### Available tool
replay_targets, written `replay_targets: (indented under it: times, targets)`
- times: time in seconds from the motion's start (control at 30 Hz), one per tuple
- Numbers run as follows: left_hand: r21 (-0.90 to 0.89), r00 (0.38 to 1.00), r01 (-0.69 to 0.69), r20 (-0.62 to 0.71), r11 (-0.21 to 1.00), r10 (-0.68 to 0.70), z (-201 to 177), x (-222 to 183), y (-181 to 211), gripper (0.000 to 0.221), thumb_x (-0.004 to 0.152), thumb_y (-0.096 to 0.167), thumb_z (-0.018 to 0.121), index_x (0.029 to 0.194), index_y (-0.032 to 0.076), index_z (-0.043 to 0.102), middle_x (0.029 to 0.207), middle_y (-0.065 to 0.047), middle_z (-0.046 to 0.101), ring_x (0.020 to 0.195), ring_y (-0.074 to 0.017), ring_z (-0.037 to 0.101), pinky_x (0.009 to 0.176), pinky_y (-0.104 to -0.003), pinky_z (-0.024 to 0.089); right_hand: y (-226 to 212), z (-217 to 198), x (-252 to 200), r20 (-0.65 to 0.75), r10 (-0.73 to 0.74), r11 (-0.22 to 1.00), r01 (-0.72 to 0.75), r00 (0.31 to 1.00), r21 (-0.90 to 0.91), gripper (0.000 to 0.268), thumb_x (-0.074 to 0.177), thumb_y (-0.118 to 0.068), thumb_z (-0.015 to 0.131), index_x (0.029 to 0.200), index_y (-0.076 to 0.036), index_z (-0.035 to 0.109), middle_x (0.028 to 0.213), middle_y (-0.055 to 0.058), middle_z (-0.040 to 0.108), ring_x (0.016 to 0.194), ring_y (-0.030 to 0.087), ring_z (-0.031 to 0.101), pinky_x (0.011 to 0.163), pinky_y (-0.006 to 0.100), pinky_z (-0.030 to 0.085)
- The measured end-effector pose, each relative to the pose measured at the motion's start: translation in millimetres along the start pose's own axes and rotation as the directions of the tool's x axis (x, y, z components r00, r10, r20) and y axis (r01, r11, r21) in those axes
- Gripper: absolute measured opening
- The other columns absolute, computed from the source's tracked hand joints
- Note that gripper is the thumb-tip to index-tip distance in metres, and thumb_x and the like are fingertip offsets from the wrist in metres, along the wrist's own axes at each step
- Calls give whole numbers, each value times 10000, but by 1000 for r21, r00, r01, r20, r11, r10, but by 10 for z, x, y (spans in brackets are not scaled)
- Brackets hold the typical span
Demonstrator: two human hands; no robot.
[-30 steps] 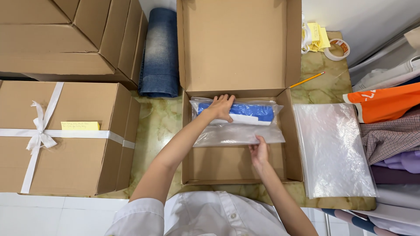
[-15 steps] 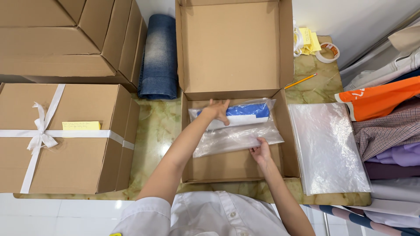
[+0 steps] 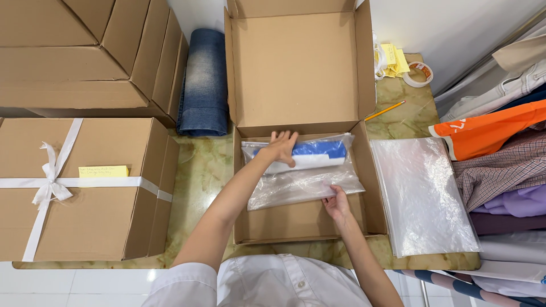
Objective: Packing a wrapped item into a cardboard box and tying a decorative white ribbon around it
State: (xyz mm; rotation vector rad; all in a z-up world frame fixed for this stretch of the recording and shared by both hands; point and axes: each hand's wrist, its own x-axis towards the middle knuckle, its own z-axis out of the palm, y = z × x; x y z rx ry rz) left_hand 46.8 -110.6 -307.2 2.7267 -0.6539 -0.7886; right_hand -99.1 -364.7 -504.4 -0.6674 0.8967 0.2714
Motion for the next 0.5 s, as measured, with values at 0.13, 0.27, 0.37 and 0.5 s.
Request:
replay_targets:
  times: [0.13, 0.27, 0.37, 0.5]
  targets:
    - [72, 980, -91, -172, 993, 102, 63, 124, -25, 967, 661, 396, 903, 1429, 137, 374, 1392, -153, 492, 1336, -313, 462, 1129, -476, 225, 0, 18, -12, -5, 1, 1000, -1, 1000, -10, 506, 841, -233, 712, 1280, -148, 476, 1247, -37, 596, 1210, 152, 598, 1126, 390, 354]
    - [322, 873, -144, -404, 936, 273, 359, 224, -71, 710, 784, 211, 837, 1378, 133, 455, 1396, -120, 463, 1307, -283, 475, 1069, -421, 362, 34, -54, 115, -21, -40, 997, 38, 999, -66, 512, 799, -226, 748, 1225, -154, 474, 1150, -40, 565, 1103, 161, 623, 1060, 407, 427]
    - [429, 738, -186, -533, 884, 414, 747, 102, 0, 692, 771, 129, 831, 1365, 141, 476, 1457, -146, 426, 1348, -305, 463, 1103, -493, 347, 67, -84, 144, -24, -76, 992, 74, 997, -102, 529, 784, -209, 767, 1213, -149, 463, 1120, -19, 551, 1057, 177, 621, 1034, 423, 450]
    - [446, 843, -201, -375, 872, 386, 890, -579, 235, 679, 898, 154, 746, 1491, 173, 418, 1651, -131, 274, 1528, -264, 295, 1253, -519, 166, 46, 34, -14, -15, -124, 979, 120, 992, -162, 561, 780, -190, 772, 1232, -126, 447, 1137, 15, 508, 1079, 205, 601, 1041, 440, 450]
